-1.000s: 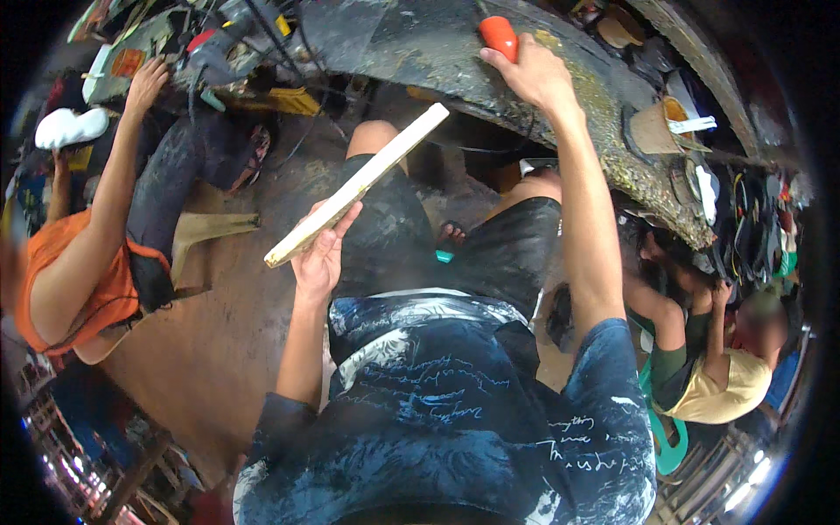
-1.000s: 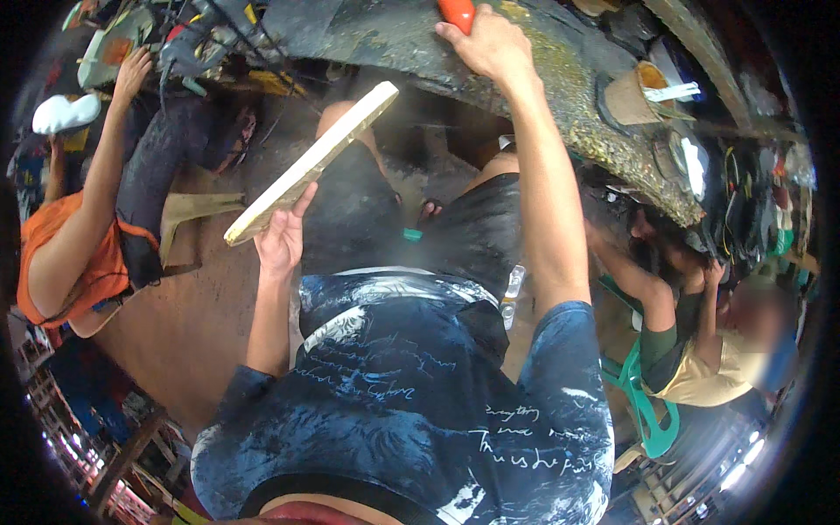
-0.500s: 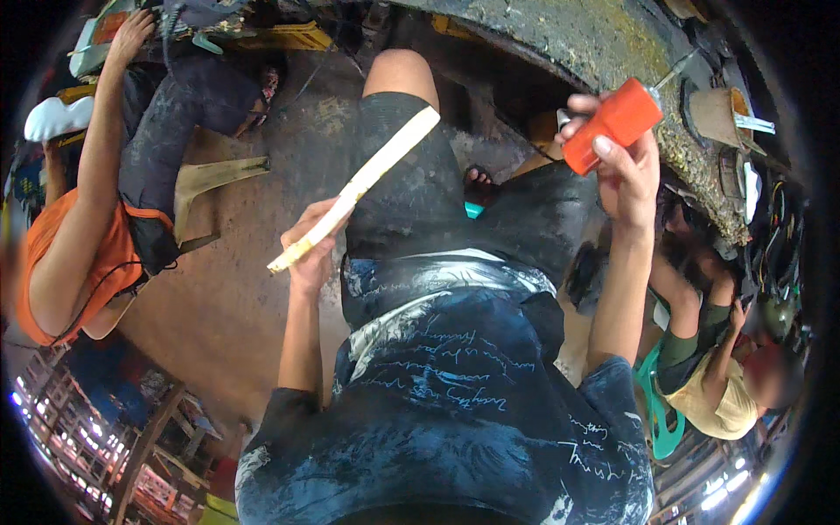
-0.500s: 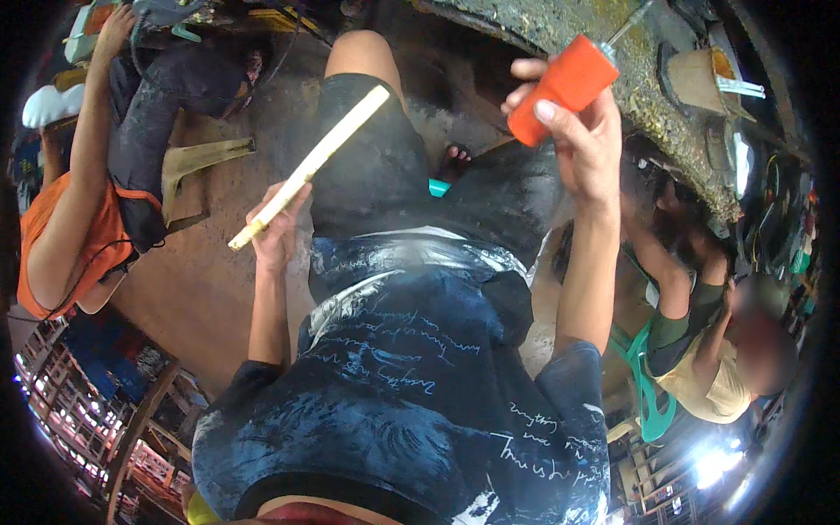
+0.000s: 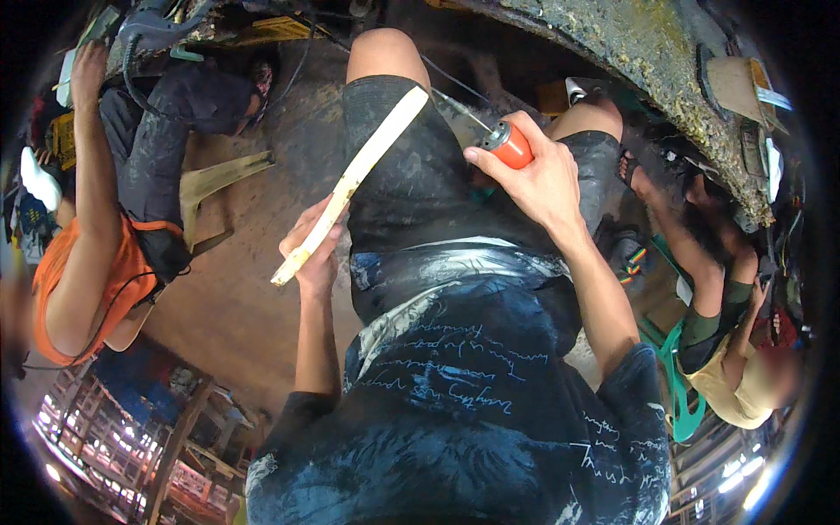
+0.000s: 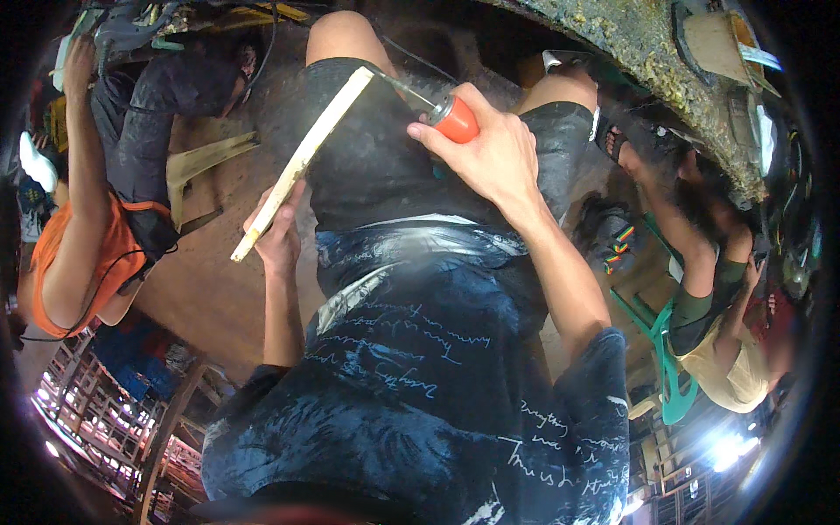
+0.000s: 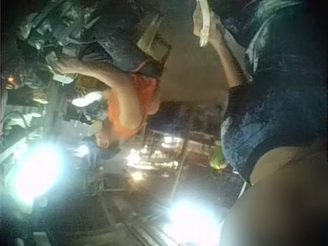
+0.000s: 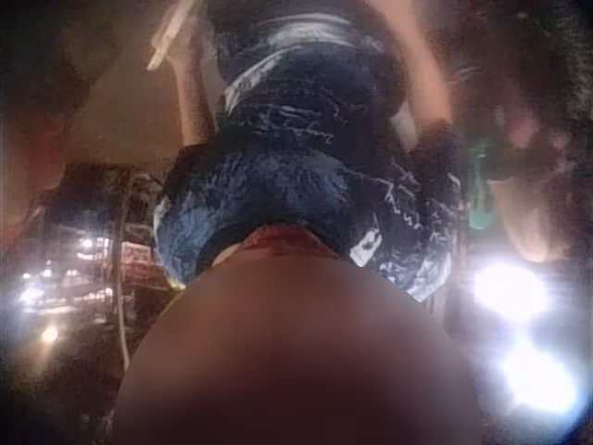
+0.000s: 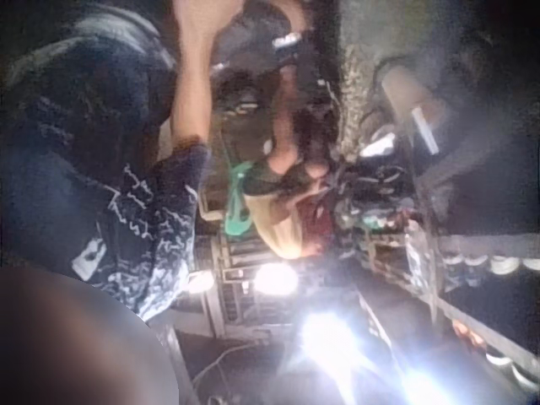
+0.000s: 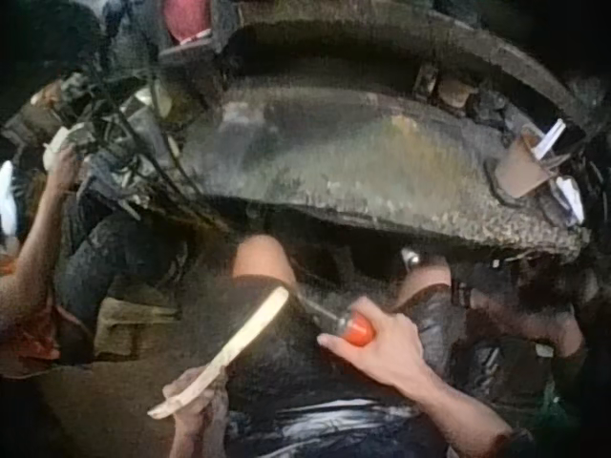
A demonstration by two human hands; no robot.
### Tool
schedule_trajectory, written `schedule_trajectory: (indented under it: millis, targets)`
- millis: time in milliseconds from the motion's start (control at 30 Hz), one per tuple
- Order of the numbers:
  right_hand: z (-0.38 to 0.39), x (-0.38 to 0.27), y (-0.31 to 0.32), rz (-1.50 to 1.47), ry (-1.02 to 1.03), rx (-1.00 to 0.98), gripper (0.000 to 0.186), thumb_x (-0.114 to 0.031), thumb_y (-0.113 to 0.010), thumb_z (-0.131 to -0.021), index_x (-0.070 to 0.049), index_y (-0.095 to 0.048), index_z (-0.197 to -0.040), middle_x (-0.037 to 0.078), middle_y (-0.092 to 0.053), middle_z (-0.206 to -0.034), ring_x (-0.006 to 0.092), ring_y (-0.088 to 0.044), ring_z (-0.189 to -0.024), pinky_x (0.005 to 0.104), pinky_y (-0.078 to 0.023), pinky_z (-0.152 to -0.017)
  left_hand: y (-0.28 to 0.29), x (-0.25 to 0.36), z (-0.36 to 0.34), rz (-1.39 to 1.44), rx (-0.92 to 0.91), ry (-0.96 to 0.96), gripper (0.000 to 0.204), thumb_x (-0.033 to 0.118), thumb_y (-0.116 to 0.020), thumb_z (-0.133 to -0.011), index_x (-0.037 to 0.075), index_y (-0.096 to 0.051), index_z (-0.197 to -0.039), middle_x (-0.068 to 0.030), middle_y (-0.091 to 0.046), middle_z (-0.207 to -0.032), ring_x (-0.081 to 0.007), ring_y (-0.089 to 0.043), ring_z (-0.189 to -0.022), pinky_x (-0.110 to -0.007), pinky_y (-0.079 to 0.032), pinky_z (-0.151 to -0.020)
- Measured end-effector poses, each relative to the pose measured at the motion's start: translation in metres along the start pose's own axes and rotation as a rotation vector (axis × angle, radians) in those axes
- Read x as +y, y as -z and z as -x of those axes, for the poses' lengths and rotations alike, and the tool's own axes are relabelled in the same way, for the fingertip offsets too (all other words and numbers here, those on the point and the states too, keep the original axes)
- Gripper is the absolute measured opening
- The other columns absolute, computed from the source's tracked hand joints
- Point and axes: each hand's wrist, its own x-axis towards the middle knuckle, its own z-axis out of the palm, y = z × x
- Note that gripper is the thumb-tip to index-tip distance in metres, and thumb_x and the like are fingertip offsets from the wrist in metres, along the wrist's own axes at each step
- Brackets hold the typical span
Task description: The person uses a handheld rotary carving tool to shape a small wooden piece. They hold the wood in one hand and guide the tool along its surface, periodically pausing to inspect the carved area.
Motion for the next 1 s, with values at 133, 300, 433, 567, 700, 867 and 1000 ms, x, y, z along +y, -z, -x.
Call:
schedule_trajectory:
  millis: [133, 300, 433, 567, 700, 867, 1000]
  targets:
    - [-0.004, -0.006, -0.008, 0.087, -0.035, -0.011, 0.07, -0.077, -0.079, -0.084, -0.016, -0.074, -0.118, 0.022, -0.08, -0.088, 0.0473, -0.079, -0.091, 0.0565, -0.061, -0.087, -0.001, 0.0, 0.001, -0.058, 0.003, -0.042, 0.031, -0.005, -0.083, -0.087, -0.01, -0.08, -0.118, -0.0313, -0.074, -0.136, -0.036, -0.076, -0.121, -0.044, -0.061, -0.106]
    - [-0.001, -0.006, -0.009, 0.105, -0.026, 0.0, 0.073, -0.08, -0.078, -0.084, -0.015, -0.075, -0.117, 0.023, -0.08, -0.087, 0.0476, -0.079, -0.09, 0.0563, -0.061, -0.087, -0.004, -0.001, 0.004, -0.025, 0.016, -0.027, 0.033, -0.003, -0.084, -0.088, -0.009, -0.08, -0.12, -0.03, -0.075, -0.136, -0.0352, -0.076, -0.122, -0.044, -0.059, -0.108]
    - [-0.003, -0.005, -0.009, 0.124, -0.067, -0.031, 0.075, -0.078, -0.082, -0.082, -0.013, -0.074, -0.116, 0.019, -0.081, -0.093, 0.0436, -0.08, -0.094, 0.0534, -0.059, -0.089, -0.004, -0.001, 0.003, -0.055, 0.01, -0.025, 0.035, -0.003, -0.085, -0.088, -0.009, -0.08, -0.122, -0.0293, -0.075, -0.136, -0.0345, -0.075, -0.123, -0.043, -0.058, -0.109]
    - [-0.004, -0.005, -0.012, 0.153, -0.002, 0.026, 0.074, -0.081, -0.077, -0.083, -0.015, -0.075, -0.117, 0.023, -0.08, -0.085, 0.0467, -0.079, -0.089, 0.0556, -0.062, -0.087, -0.004, -0.001, 0.002, -0.055, 0.004, -0.026, 0.036, -0.003, -0.085, -0.088, -0.009, -0.08, -0.122, -0.0292, -0.075, -0.136, -0.0341, -0.075, -0.123, -0.042, -0.058, -0.109]
    - [-0.001, -0.005, -0.012, 0.163, 0.007, -0.006, 0.074, -0.08, -0.077, -0.084, -0.014, -0.075, -0.117, 0.023, -0.08, -0.085, 0.0465, -0.08, -0.089, 0.0555, -0.062, -0.086, -0.001, -0.001, 0.003, -0.063, -0.002, -0.011, 0.035, -0.005, -0.085, -0.087, -0.007, -0.081, -0.122, -0.0294, -0.075, -0.137, -0.0348, -0.074, -0.125, -0.043, -0.058, -0.109]
    - [-0.001, -0.006, -0.013, 0.134, -0.025, -0.028, 0.073, -0.077, -0.081, -0.083, -0.012, -0.072, -0.113, 0.021, -0.079, -0.086, 0.0458, -0.079, -0.089, 0.0549, -0.059, -0.087, 0.003, -0.006, 0.003, -0.011, -0.009, -0.022, 0.033, -0.006, -0.085, -0.087, -0.006, -0.081, -0.12, -0.0295, -0.074, -0.138, -0.0358, -0.074, -0.127, -0.044, -0.058, -0.111]
    - [-0.006, -0.005, -0.017, 0.145, -0.013, 0.015, 0.074, -0.079, -0.08, -0.083, -0.012, -0.073, -0.116, 0.021, -0.079, -0.087, 0.0466, -0.079, -0.089, 0.0556, -0.059, -0.087, 0.006, -0.007, 0.005, -0.056, -0.033, -0.038, 0.035, -0.001, -0.085, -0.09, -0.01, -0.077, -0.122, -0.0302, -0.073, -0.137, -0.0384, -0.072, -0.129, -0.051, -0.055, -0.115]
